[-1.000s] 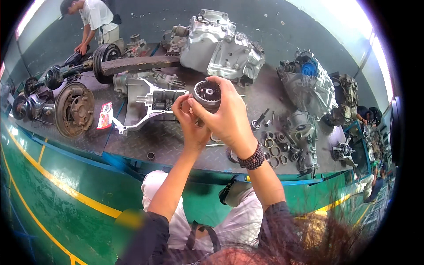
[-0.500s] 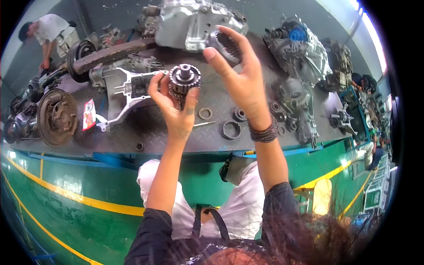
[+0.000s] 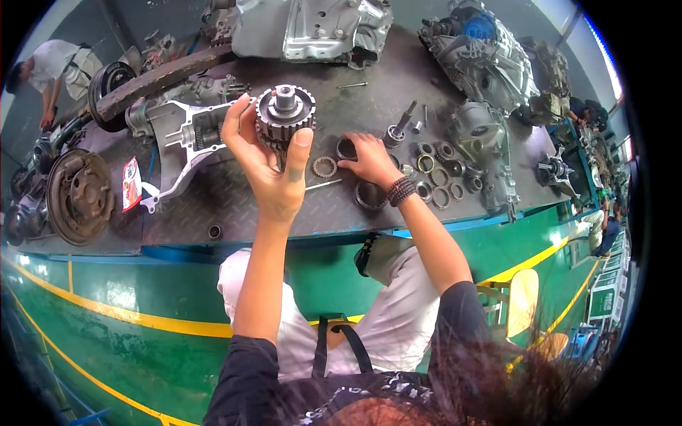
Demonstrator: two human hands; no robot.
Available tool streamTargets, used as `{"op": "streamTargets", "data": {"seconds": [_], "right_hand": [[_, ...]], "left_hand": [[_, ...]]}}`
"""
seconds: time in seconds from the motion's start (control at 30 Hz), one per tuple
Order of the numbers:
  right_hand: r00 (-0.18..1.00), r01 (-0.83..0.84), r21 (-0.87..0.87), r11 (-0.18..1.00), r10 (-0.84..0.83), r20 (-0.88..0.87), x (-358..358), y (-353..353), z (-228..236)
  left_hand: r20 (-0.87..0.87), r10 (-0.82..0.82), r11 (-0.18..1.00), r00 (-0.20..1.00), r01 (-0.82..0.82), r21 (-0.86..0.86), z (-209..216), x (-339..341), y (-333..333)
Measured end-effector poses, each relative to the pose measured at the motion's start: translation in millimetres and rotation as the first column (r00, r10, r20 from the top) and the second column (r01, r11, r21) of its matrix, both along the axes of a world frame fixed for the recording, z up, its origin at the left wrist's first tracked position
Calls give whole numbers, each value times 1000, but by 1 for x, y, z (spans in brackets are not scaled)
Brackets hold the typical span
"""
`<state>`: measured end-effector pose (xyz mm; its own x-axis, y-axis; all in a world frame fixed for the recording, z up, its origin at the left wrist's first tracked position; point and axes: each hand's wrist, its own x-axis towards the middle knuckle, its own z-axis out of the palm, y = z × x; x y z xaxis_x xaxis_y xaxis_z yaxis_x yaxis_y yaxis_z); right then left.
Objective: The person assembles a transmission shaft by fitting gears and rings onto the shaft by hand, sets the assembled shaft on the table, and rubs their hands together.
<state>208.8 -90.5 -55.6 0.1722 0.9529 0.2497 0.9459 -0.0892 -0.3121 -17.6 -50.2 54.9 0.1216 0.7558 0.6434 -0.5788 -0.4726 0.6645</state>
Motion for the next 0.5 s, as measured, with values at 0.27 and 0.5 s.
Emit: {"op": "streamTargets", "data": {"seconds": [0.27, 0.5], "right_hand": [[941, -301, 2, 954, 297, 162, -34, 7, 26], [989, -150, 108, 983, 147, 34, -46, 9, 28]], "left_hand": [[-5, 4, 1000, 1000, -4, -18, 1, 0, 2], [28, -30, 1000, 999, 30, -3, -1, 3, 1]]}}
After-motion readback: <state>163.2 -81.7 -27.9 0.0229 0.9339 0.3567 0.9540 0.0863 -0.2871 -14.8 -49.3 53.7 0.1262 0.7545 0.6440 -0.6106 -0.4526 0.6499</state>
